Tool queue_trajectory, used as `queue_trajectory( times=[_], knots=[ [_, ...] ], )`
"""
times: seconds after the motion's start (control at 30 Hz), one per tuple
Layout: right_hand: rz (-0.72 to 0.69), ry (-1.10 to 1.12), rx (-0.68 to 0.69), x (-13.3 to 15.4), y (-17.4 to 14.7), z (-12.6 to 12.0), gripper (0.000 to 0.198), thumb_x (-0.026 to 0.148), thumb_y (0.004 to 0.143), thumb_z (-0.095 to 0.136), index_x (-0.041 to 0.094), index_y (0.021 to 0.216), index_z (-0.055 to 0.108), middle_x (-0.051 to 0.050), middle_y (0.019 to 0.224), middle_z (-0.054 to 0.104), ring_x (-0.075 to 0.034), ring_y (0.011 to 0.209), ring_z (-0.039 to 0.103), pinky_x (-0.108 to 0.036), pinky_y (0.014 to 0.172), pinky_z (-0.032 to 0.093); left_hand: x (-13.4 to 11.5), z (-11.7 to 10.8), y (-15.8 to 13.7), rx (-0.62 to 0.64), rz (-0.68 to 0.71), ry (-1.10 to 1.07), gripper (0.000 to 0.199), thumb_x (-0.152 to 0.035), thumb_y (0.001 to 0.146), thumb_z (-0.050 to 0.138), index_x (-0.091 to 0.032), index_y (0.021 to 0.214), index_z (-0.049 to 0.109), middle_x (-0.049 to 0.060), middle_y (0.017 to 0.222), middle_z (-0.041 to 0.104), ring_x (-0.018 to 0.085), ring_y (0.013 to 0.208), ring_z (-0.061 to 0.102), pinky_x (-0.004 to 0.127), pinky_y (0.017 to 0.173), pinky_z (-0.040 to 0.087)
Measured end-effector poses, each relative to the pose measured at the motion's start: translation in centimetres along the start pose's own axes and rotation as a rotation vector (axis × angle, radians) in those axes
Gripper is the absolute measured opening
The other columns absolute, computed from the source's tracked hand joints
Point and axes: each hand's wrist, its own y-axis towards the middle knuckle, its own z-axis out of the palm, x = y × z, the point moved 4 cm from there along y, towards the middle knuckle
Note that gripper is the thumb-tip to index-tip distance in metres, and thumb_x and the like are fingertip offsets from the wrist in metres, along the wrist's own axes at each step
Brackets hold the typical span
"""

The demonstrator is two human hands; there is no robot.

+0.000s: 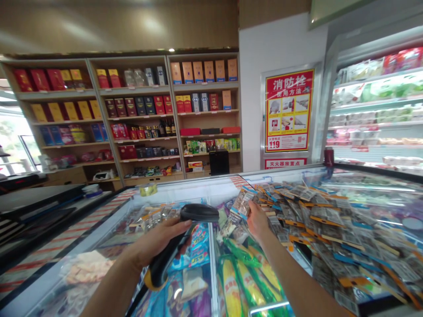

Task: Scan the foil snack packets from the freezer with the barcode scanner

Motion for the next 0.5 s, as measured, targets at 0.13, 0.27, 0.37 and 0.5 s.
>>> queue_trajectory(
  times=[0.13,0.27,0.37,0.5],
  knots=[
    [-0.003,0.01,-0.003,0.1,-0.2,0.2,0.003,0.019,0.064,0.058,0.02,0.065,0.055,0.003,0.06,0.065,-0.012,0.058,0.061,-0.021,0.053,0.049,-0.2,0.2,-0.2,0.009,0.032,-0.033,0.039,-0.052,0.065,0.054,-0.016,0.076,0.046,-0.001,0.06,0.052,0.009,0.047,0.047,0.023,0.045,0.037],
    [-0.015,0.015,-0.021,0.3,-0.5,0.4,0.002,0.018,0.066,0.057,0.02,0.065,0.056,0.003,0.061,0.066,-0.011,0.057,0.061,-0.02,0.053,0.05,-0.6,0.3,-0.6,0.02,0.018,-0.008,0.038,-0.052,0.065,0.054,-0.016,0.072,0.047,-0.001,0.058,0.053,0.008,0.046,0.047,0.021,0.045,0.035],
    [-0.023,0.016,-0.037,0.5,-0.7,0.5,0.004,0.017,0.065,0.058,0.02,0.064,0.056,0.003,0.058,0.065,-0.011,0.054,0.061,-0.02,0.05,0.049,-1.0,0.0,-1.0,0.022,0.011,0.021,0.036,-0.051,0.065,0.055,-0.015,0.069,0.047,-0.001,0.058,0.053,0.009,0.047,0.047,0.022,0.047,0.035],
    [-0.025,0.016,-0.038,0.7,-0.9,0.7,0.004,0.016,0.067,0.056,0.019,0.064,0.056,0.003,0.06,0.066,-0.011,0.053,0.061,-0.02,0.05,0.05,-1.3,-0.4,-1.4,0.008,0.012,0.041,0.036,-0.05,0.065,0.054,-0.015,0.067,0.048,0.0,0.057,0.053,0.009,0.048,0.048,0.022,0.048,0.036]
  ],
)
